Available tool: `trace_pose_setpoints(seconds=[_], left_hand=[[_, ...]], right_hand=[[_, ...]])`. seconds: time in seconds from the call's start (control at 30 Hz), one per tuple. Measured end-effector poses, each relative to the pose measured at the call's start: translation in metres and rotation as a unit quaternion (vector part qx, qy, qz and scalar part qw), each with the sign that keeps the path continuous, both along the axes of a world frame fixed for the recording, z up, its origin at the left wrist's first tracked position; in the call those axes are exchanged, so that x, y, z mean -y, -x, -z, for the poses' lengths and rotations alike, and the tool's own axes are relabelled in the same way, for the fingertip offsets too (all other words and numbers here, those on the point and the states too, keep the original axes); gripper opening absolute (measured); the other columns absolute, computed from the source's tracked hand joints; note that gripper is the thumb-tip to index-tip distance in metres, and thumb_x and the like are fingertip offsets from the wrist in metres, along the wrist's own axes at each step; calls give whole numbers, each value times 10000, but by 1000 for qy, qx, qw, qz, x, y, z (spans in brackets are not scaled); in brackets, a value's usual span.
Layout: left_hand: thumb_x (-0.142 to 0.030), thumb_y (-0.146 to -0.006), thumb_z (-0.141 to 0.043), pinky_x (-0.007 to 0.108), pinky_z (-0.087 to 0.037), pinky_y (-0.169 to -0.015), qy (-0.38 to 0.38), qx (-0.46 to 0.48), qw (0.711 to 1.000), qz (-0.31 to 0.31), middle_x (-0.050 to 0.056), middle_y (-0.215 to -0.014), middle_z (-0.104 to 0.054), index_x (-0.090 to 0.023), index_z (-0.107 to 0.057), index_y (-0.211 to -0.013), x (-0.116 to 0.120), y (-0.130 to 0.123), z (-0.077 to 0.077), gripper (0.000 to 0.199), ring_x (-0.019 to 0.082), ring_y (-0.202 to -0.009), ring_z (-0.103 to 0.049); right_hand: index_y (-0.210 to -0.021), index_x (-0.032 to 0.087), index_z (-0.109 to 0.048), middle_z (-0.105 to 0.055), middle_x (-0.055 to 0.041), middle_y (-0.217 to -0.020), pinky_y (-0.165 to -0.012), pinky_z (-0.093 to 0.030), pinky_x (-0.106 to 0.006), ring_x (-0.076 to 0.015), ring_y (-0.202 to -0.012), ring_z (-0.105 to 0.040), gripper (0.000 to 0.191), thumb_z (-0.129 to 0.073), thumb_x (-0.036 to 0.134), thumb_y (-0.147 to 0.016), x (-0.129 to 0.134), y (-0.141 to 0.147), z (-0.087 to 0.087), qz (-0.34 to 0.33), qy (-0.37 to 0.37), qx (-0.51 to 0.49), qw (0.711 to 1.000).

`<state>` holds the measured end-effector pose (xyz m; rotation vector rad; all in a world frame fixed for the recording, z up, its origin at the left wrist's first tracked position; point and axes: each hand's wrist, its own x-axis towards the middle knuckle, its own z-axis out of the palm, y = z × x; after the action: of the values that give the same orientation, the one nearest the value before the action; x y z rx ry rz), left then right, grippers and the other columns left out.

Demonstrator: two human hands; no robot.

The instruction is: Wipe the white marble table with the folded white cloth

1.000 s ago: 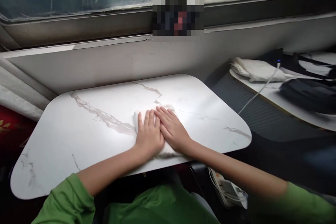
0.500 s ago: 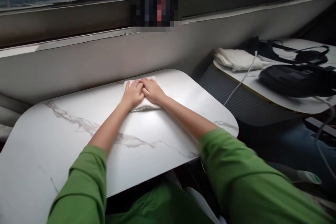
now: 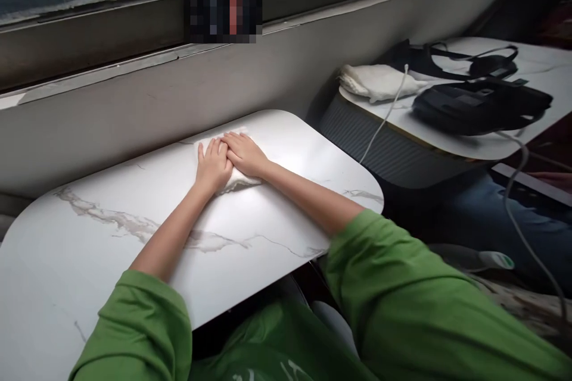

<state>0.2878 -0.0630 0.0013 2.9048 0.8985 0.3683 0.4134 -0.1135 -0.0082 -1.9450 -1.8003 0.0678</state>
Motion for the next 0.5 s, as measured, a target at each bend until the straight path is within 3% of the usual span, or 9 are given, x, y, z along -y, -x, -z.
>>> trace_pose_setpoints(seconds=[0.2, 0.3, 0.4, 0.5], left_hand=[[-263, -909, -373, 580, -91, -1171, 12, -16, 997, 73, 201, -1517, -327, -53, -391, -1418, 109, 28, 0, 550, 324, -1433, -240], [-299, -909, -387, 596, -98, -1167, 13, -21, 993, 119, 219, -1518, -314, -37, -379, -1424, 148, 41, -1, 578, 347, -1434, -224], [-316, -922, -381, 602, -109, -1164, 14, -28, 989, 148, 229, -1516, -311, -25, -363, -1430, 163, 48, -2, 586, 352, -1432, -225], [-319, -930, -378, 600, -107, -1164, 23, -39, 990, 132, 232, -1520, -302, -22, -348, -1438, 156, 41, -3, 589, 347, -1434, -223]], right_hand=[[-1428, 82, -410, -398, -135, -1500, -1179, -205, -464, -232, -1417, -302, 539, -267, 287, -950, 127, 24, 0, -8, 10, 4, 1000], [-1470, 143, -349, -390, -112, -1508, -1183, -209, -487, -222, -1428, -280, 539, -273, 290, -956, 177, 37, 0, -1, 3, 8, 1000], [-1489, 162, -302, -390, -106, -1510, -1173, -226, -519, -235, -1431, -273, 547, -285, 291, -958, 197, 43, 0, 9, 3, 13, 1000], [-1455, 135, -351, -406, -128, -1497, -1166, -240, -516, -242, -1419, -301, 531, -292, 292, -951, 185, 34, 1, -2, 9, 11, 1000]])
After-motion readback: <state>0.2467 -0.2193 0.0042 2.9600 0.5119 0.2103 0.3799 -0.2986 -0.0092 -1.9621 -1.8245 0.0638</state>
